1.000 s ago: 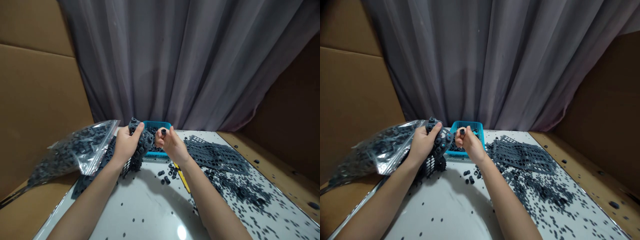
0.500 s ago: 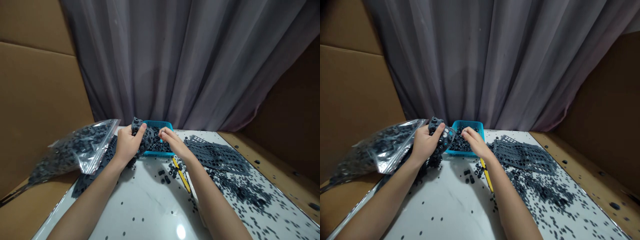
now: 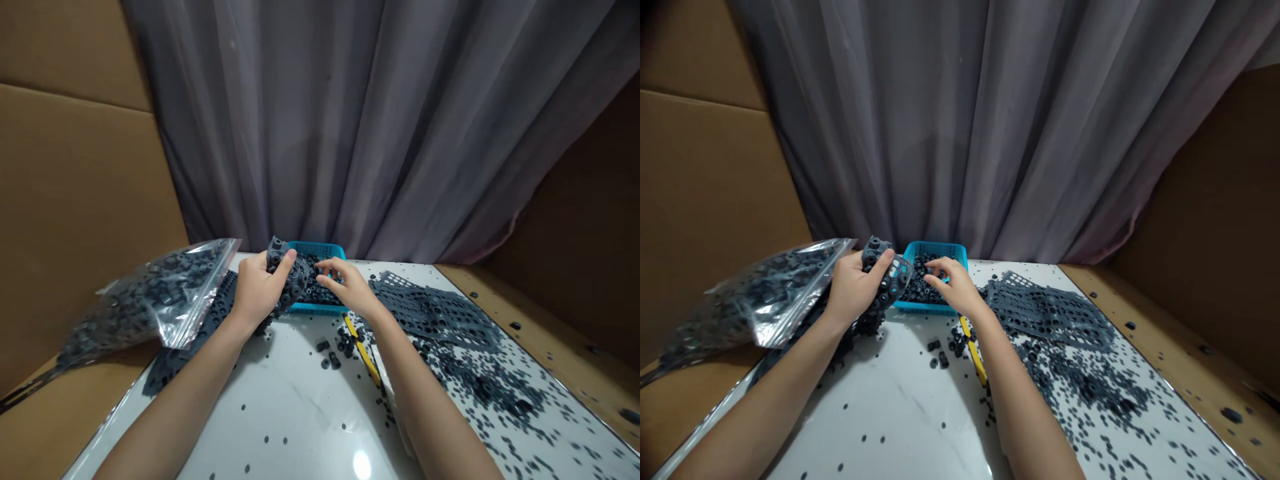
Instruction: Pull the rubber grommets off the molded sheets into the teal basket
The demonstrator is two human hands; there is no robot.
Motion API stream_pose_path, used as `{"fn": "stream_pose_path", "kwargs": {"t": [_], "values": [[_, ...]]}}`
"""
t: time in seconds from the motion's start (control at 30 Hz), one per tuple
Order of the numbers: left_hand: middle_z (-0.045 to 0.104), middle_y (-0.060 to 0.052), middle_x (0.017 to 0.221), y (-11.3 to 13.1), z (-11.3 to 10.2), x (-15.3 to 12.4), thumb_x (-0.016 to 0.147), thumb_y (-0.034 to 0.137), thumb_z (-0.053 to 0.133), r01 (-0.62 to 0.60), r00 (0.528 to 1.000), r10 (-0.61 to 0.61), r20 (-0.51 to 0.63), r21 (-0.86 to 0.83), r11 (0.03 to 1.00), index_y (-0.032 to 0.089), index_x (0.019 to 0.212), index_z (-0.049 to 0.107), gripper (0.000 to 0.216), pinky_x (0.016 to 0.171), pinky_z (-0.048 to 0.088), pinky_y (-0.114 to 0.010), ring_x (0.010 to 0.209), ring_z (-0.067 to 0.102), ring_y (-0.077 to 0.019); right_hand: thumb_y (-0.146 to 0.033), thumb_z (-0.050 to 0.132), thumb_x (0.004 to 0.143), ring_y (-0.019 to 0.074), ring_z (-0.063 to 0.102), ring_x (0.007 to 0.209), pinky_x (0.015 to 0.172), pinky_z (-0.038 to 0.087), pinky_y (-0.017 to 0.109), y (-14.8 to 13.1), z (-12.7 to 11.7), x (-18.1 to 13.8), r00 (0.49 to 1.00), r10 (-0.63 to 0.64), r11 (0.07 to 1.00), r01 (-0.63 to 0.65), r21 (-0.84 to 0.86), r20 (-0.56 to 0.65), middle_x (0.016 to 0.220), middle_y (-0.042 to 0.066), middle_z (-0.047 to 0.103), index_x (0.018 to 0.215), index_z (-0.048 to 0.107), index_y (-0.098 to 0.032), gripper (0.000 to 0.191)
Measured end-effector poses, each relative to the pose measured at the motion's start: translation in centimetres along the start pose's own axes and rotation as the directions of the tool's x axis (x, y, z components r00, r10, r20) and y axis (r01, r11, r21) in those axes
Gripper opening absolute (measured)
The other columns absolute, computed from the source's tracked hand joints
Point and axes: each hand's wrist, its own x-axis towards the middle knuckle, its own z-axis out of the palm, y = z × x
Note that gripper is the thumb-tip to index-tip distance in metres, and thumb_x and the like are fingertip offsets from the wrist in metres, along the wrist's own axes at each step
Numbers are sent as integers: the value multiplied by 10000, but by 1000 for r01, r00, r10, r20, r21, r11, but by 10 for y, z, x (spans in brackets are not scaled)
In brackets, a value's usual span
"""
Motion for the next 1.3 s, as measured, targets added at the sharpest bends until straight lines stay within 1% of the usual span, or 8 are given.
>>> {"fn": "stream_pose_path", "kwargs": {"t": [0.2,0.4,0.6,0.73,0.83,0.97,1.1,1.3], "values": [[514,27,490,-1,2,0,816,440,572,-33,999,30,40,60,998,171,538,537,388,515,318,-235,514,454,-130,-352,516,894,207,504,900,795,371,335,-36,-4,-8,983,-164,982,154,-110,-81,925,55,553,1006,585,-205,198],[478,36,521,2,4,-3,836,431,550,-20,987,34,155,-89,996,172,556,512,383,516,332,-225,524,430,-116,-361,502,901,157,437,663,623,290,287,-71,4,-18,973,-180,947,210,-242,142,686,-1,480,720,456,-200,246],[427,46,510,4,6,-5,808,439,594,51,978,-7,210,-202,978,173,530,461,407,501,311,-222,513,388,-100,-310,471,911,112,326,520,535,211,276,-70,7,-19,960,-165,976,192,-104,228,556,-44,358,607,344,-203,346],[460,47,508,5,11,-6,717,536,658,331,924,-180,336,-473,816,170,557,493,433,482,330,-216,477,402,-86,-350,444,916,100,253,514,514,201,266,-68,11,-18,954,-141,981,100,163,266,545,-51,273,561,298,-202,411],[507,49,513,8,15,-6,584,553,754,540,841,-321,436,-635,552,171,609,532,443,468,363,-216,450,448,-86,-430,510,858,98,258,543,516,221,252,-63,22,-16,969,-101,856,-30,517,223,580,-44,289,564,354,-197,406],[523,62,494,11,19,-5,457,493,837,582,795,-431,428,-738,342,167,606,541,464,451,386,-212,419,471,-80,-410,638,729,87,237,519,494,217,241,-61,44,-15,993,79,559,-118,821,89,559,-54,278,539,385,-192,385],[517,67,456,6,23,-3,487,481,827,562,770,-515,378,-783,266,162,557,527,444,423,368,-206,389,472,-71,-318,664,655,84,200,494,464,193,243,-62,58,-14,965,264,387,-102,916,-4,555,-59,264,552,413,-198,297],[536,52,454,-5,28,-5,585,536,760,551,775,-532,341,-777,305,163,532,505,455,425,398,-205,387,503,-74,-304,667,622,92,186,481,442,201,235,-57,68,-13,913,405,297,-84,951,-46,543,-69,238,590,400,-214,284]]}}
